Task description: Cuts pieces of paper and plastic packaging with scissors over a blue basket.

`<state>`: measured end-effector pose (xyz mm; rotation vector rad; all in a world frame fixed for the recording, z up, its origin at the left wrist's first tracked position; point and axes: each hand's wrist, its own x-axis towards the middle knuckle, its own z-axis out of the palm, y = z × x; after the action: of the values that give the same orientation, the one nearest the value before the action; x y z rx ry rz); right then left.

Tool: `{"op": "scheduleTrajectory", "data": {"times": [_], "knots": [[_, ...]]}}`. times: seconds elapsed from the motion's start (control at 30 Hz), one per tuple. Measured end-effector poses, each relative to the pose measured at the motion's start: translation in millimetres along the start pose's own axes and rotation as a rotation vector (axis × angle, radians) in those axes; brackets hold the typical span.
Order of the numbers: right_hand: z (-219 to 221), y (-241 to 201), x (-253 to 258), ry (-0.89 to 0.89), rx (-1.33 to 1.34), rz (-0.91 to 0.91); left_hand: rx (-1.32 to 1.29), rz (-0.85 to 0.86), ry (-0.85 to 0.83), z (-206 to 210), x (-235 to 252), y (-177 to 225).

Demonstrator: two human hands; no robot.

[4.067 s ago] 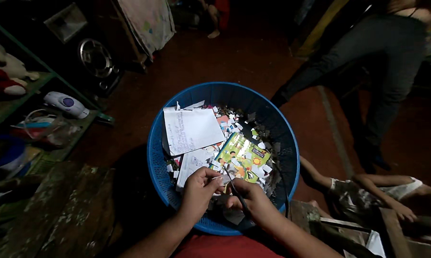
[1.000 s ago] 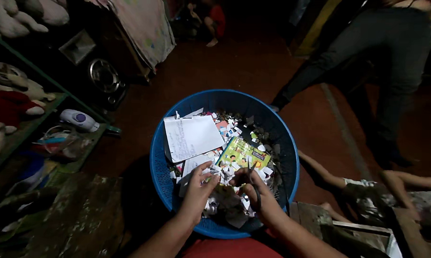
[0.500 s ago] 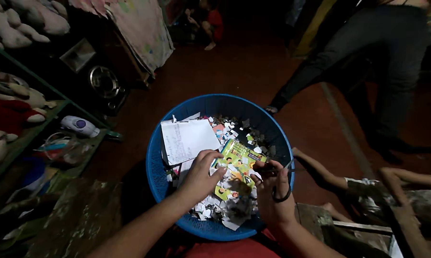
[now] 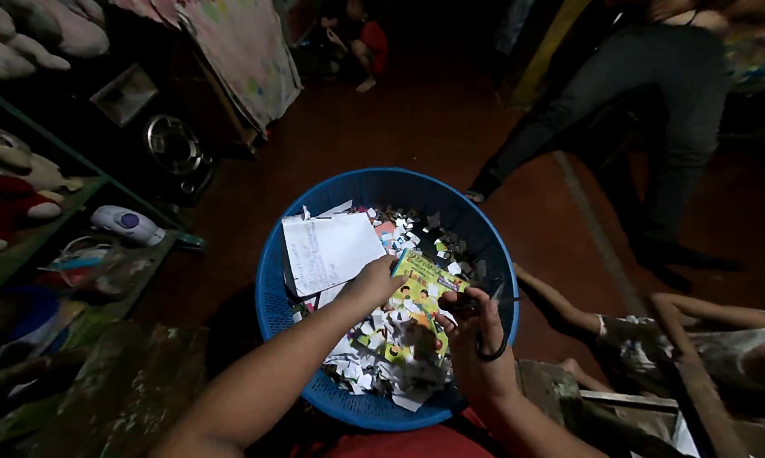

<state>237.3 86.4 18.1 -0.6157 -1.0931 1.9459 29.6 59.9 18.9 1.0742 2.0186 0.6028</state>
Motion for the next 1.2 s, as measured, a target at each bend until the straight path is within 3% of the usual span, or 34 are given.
{"op": "scheduleTrajectory", "data": {"times": [0.1,0.23,0.37,0.5,0.67,0.9,1.07,1.2], "knots": [[0,2,0,-0.006,0.025,-0.02,-0.035,0.033,0.051,-8,-7,-1],[-1,3,1,0.001,-0.046,-0.068,-0.291,0.133,0.237,-23,-32,11],[11,-26,11,-0.09,-0.227,-0.102,-0.501,0.363,0.439,-42,-48,7],[32,-78,36,-0.307,-0.386,-0.3,-0.629,0.48,0.588,-48,-45,-1],[59,-86,95,-0.174,-0.459,-0.515,-0.662,0.457,0.688,-48,-43,-7],[59,-27,127,-0.243,-0.365,-0.385,-0.653,0.57,0.881,-46,-39,-16],[58,-13,121,-0.187,-0.629,-0.235,-0.838,0.428,0.809,-40,-38,-14],[50,1,124,-0.323,-0.849,-0.08,-1.015,0.287,0.887,-47,-39,-9]]}}
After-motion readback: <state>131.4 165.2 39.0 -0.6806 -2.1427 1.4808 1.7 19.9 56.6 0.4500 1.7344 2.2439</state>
